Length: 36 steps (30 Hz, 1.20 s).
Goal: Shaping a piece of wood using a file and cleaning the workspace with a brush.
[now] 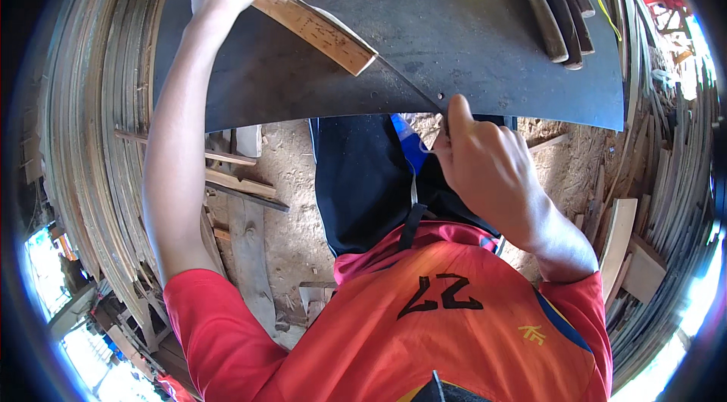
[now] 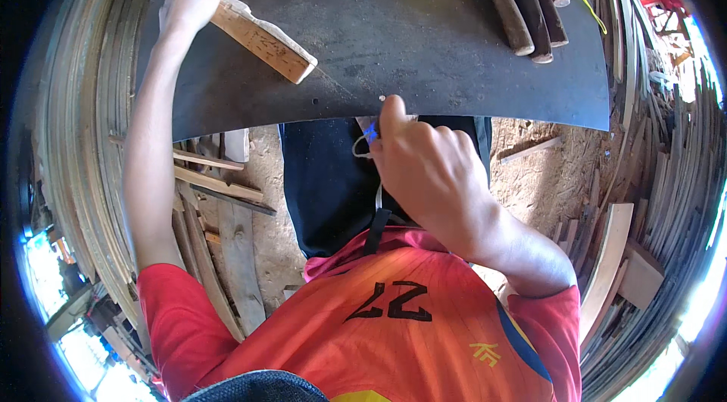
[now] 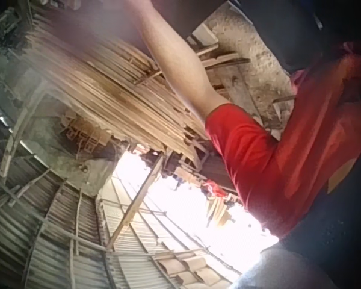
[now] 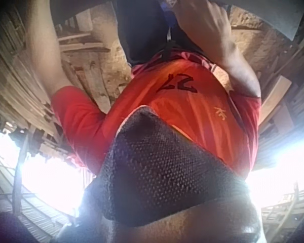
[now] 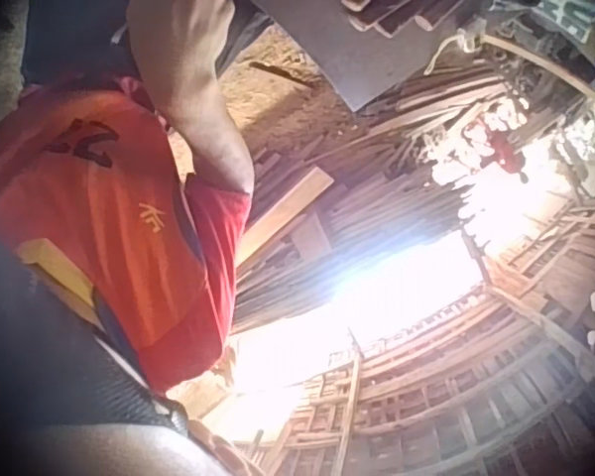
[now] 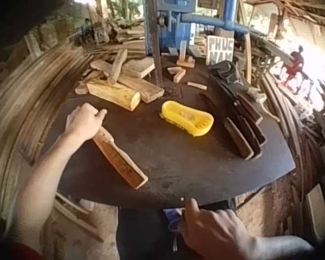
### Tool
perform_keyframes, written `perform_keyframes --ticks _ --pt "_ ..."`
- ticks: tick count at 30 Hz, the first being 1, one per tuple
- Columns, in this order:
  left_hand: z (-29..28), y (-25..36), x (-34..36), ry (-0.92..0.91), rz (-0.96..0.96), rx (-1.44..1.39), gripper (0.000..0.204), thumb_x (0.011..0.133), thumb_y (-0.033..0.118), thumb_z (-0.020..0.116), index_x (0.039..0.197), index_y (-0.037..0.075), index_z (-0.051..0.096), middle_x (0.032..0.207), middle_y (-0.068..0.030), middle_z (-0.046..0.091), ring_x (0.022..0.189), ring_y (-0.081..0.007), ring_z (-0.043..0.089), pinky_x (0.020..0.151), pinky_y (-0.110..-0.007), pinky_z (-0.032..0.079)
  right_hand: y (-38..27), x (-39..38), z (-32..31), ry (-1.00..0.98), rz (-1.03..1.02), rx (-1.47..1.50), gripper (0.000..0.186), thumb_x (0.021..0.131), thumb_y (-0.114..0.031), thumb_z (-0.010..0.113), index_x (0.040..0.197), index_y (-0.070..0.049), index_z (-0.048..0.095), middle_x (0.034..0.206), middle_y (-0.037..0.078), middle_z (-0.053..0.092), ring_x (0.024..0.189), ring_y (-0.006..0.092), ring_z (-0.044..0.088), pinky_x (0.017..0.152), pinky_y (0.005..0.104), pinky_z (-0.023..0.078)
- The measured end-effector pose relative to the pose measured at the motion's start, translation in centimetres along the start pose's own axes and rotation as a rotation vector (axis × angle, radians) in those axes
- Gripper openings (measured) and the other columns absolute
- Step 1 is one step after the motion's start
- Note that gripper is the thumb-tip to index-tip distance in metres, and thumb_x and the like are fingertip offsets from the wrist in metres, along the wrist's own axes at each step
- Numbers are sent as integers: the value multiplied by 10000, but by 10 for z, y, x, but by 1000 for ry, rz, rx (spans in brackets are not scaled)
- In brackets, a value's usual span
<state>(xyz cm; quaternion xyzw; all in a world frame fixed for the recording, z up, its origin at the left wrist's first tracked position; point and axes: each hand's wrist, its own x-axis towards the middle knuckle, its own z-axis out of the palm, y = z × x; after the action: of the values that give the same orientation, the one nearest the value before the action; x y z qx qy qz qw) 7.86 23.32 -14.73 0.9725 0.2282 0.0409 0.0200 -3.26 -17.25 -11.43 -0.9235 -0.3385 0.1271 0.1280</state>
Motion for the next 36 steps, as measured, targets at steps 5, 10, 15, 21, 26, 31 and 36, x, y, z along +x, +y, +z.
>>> perform_keyframes --ticks 5,10,15,21,26,31,36 --pt "0 5 -4 6 -20 -11 596 1013 636 520 872 107 756 901 -166 762 968 -405 730 869 -510 546 13 -45 -6 -111 141 23 268 987 -202 654 1030 -14 469 619 188 654 574 399 686 519 492 557" --pt "5 4 1 48 41 -20 597 1011 634 521 862 102 745 892 -160 761 961 -398 731 859 -508 541 7 -21 -2 -63 118 49 276 978 -206 666 1028 -20 469 613 183 647 574 405 682 521 508 549" --pt "3 5 -1 53 15 -43 601 1011 625 530 841 86 735 855 -166 749 909 -404 730 829 -494 540 8 -19 9 69 11 72 267 991 -223 653 1005 -20 480 608 184 638 577 405 680 518 502 544" --pt "1 6 -4 36 22 -35 624 1012 629 539 803 66 709 829 -178 733 876 -397 729 800 -482 539 12 -47 -2 -86 168 48 249 998 -213 639 1000 -18 485 629 169 653 566 400 678 490 511 532" --pt "3 2 0 57 28 -38 663 1003 683 515 832 84 741 834 -185 736 881 -410 727 815 -490 543 3 -7 1 -16 29 45 279 993 -233 657 1007 -3 499 630 179 660 586 393 692 516 488 547" --pt "5 -4 3 20 30 -26 661 998 684 518 825 82 731 880 -194 748 930 -412 727 847 -495 541 14 -37 -4 -64 55 49 269 977 -197 667 1028 -25 467 595 171 638 584 399 690 504 506 541" --pt "1 6 -6 44 6 -25 654 994 687 516 846 86 725 909 -184 757 961 -414 727 875 -502 536 10 -28 -5 -75 98 59 249 984 -186 654 1026 -27 468 612 184 648 575 412 682 510 505 549"
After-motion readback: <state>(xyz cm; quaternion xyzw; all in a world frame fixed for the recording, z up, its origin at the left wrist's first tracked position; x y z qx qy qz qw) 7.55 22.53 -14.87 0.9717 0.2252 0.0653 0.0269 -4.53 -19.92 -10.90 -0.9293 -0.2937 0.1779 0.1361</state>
